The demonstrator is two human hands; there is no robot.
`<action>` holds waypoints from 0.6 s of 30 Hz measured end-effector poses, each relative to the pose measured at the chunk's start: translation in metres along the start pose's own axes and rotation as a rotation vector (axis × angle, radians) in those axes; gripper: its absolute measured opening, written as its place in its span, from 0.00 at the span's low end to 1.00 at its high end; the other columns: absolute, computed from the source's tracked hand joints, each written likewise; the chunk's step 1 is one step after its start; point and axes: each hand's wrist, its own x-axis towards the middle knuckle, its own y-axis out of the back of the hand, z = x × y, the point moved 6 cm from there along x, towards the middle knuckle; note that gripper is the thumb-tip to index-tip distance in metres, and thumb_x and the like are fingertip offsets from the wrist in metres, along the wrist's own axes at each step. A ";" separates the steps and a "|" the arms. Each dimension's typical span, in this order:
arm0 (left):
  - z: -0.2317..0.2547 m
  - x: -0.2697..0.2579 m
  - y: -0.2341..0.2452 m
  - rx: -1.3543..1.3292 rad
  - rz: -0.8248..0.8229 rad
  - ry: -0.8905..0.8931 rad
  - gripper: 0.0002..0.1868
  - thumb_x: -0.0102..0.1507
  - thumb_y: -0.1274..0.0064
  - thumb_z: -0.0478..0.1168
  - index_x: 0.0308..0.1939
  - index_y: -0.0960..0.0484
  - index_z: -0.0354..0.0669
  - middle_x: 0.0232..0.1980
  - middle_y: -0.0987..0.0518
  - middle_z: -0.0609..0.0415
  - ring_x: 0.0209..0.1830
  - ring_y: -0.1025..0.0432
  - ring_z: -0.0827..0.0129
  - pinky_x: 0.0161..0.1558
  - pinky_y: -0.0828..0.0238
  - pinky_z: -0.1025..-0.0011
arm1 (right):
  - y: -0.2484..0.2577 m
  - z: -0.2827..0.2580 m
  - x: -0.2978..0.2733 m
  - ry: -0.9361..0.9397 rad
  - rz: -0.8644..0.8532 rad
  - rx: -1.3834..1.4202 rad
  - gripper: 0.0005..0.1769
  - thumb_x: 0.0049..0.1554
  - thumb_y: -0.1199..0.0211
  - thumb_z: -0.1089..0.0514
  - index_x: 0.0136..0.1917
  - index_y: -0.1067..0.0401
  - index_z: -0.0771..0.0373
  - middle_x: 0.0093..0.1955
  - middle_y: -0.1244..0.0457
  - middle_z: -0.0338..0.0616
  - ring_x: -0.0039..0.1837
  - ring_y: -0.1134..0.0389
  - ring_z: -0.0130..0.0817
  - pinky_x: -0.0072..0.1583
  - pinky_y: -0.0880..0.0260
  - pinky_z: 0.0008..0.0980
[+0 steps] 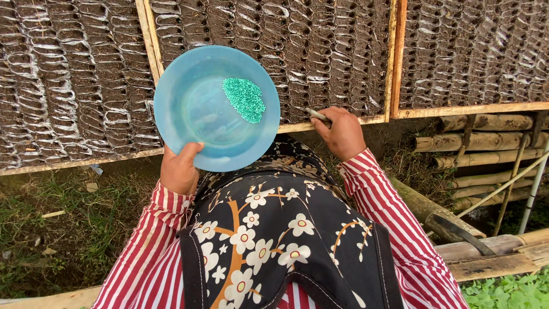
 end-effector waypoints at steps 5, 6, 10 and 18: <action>-0.030 0.001 0.015 -0.044 0.032 -0.011 0.25 0.59 0.52 0.26 0.60 0.37 0.41 0.49 0.30 0.52 0.49 0.36 0.68 0.60 0.36 0.58 | 0.002 -0.001 0.000 0.007 -0.037 -0.025 0.09 0.56 0.34 0.54 0.49 0.22 0.58 0.46 0.30 0.44 0.52 0.31 0.47 0.56 0.32 0.43; -0.030 -0.001 0.013 -0.088 0.057 -0.018 0.26 0.59 0.52 0.25 0.60 0.37 0.42 0.50 0.30 0.52 0.49 0.36 0.69 0.59 0.36 0.60 | 0.002 -0.001 0.001 0.009 -0.046 -0.028 0.10 0.56 0.35 0.53 0.49 0.22 0.58 0.47 0.30 0.44 0.52 0.31 0.48 0.56 0.32 0.43; -0.024 -0.007 0.007 -0.120 0.080 -0.008 0.26 0.59 0.52 0.25 0.60 0.36 0.42 0.50 0.29 0.53 0.48 0.36 0.69 0.58 0.35 0.60 | 0.005 -0.009 0.001 0.011 -0.057 -0.035 0.10 0.55 0.35 0.52 0.49 0.22 0.58 0.46 0.30 0.45 0.52 0.30 0.48 0.55 0.32 0.44; -0.015 -0.012 0.001 -0.156 0.139 -0.002 0.28 0.57 0.50 0.25 0.60 0.35 0.44 0.49 0.28 0.53 0.47 0.34 0.69 0.56 0.32 0.61 | 0.007 -0.010 0.001 -0.008 -0.078 -0.057 0.10 0.55 0.34 0.50 0.47 0.22 0.56 0.45 0.30 0.43 0.51 0.30 0.49 0.55 0.32 0.45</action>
